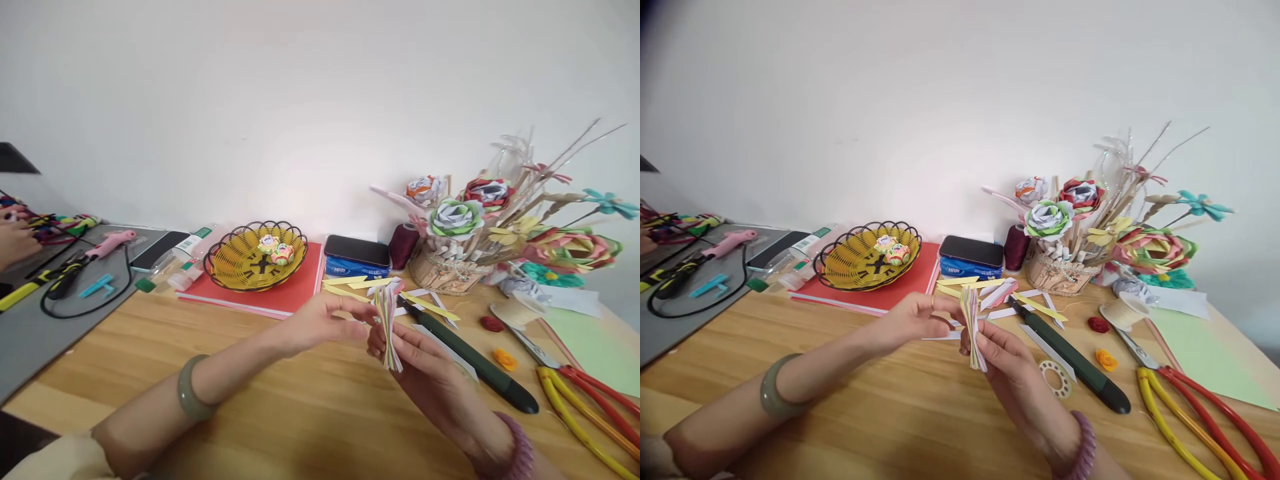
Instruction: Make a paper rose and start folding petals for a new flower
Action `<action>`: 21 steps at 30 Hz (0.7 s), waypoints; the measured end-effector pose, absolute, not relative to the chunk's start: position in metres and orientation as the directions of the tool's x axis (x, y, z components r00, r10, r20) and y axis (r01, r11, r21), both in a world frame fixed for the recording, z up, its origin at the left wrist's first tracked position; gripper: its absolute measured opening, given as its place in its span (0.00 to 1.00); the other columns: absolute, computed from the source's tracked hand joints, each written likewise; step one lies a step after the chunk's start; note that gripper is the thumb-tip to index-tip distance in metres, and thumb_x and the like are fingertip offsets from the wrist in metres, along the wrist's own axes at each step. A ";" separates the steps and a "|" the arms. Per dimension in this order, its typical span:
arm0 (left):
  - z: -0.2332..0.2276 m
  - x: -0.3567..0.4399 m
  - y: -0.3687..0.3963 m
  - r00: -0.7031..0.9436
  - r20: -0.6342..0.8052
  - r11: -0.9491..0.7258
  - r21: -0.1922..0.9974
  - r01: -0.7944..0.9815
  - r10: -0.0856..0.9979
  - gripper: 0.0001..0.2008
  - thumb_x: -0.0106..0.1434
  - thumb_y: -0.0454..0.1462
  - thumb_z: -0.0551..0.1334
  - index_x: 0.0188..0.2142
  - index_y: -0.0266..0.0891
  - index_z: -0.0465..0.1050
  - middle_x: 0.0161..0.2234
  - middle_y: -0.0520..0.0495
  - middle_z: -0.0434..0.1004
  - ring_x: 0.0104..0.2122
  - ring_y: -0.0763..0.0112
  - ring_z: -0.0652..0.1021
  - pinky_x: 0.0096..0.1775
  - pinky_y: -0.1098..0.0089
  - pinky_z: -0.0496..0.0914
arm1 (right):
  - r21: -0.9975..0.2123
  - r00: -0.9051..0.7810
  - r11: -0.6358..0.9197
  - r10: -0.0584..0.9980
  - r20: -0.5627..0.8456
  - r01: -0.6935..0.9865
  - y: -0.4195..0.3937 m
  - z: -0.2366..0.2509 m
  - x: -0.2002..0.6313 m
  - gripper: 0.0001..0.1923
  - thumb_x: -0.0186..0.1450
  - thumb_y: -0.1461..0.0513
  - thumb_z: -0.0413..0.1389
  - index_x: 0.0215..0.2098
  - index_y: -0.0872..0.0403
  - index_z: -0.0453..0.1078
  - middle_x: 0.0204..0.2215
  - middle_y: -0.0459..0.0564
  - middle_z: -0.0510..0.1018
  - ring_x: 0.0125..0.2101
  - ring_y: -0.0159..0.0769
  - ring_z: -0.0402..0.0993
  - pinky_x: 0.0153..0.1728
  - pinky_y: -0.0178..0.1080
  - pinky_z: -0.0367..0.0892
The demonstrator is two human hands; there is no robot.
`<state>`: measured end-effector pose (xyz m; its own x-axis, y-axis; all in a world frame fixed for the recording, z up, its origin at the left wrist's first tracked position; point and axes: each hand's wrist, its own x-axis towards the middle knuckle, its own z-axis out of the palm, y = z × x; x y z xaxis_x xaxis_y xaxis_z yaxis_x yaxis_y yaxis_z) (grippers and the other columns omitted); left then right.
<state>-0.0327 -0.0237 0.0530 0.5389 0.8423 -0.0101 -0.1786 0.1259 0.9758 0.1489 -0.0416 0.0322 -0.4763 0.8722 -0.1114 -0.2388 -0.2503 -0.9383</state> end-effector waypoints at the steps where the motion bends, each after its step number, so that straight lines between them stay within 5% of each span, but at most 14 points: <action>1: 0.051 -0.027 -0.025 0.519 -0.008 0.139 0.967 -0.213 0.854 0.17 0.45 0.43 0.69 0.33 0.34 0.75 0.36 0.46 0.71 0.34 0.70 0.73 0.39 0.66 0.67 | -0.887 -0.476 -0.319 0.870 -0.133 -0.335 -0.042 0.031 0.148 0.12 0.54 0.55 0.60 0.34 0.51 0.73 0.30 0.46 0.74 0.32 0.33 0.67 0.38 0.38 0.62; 5: 0.048 -0.007 -0.030 0.505 0.024 0.102 0.970 -0.219 0.863 0.16 0.45 0.44 0.68 0.27 0.33 0.74 0.30 0.49 0.68 0.25 0.76 0.71 0.31 0.70 0.67 | -0.772 -0.486 -0.422 0.857 -0.170 -0.475 -0.042 0.025 0.147 0.10 0.51 0.58 0.63 0.33 0.50 0.75 0.30 0.45 0.77 0.31 0.31 0.70 0.39 0.37 0.64; 13: 0.047 0.002 -0.030 0.471 -0.005 0.077 0.988 -0.134 0.882 0.19 0.47 0.49 0.65 0.21 0.32 0.71 0.21 0.52 0.67 0.19 0.79 0.67 0.24 0.74 0.64 | -0.776 -0.507 -0.415 0.850 -0.144 -0.476 -0.042 0.020 0.147 0.08 0.51 0.58 0.63 0.30 0.50 0.76 0.28 0.47 0.78 0.29 0.34 0.71 0.39 0.42 0.66; 21: 0.053 0.011 -0.034 0.235 0.046 -0.063 0.996 0.062 0.971 0.07 0.53 0.32 0.62 0.20 0.34 0.72 0.35 0.47 0.66 0.37 0.70 0.69 0.30 0.75 0.68 | -0.783 -0.500 -0.400 0.855 -0.133 -0.476 -0.041 0.019 0.148 0.06 0.56 0.57 0.59 0.32 0.48 0.74 0.30 0.44 0.76 0.31 0.33 0.71 0.40 0.42 0.66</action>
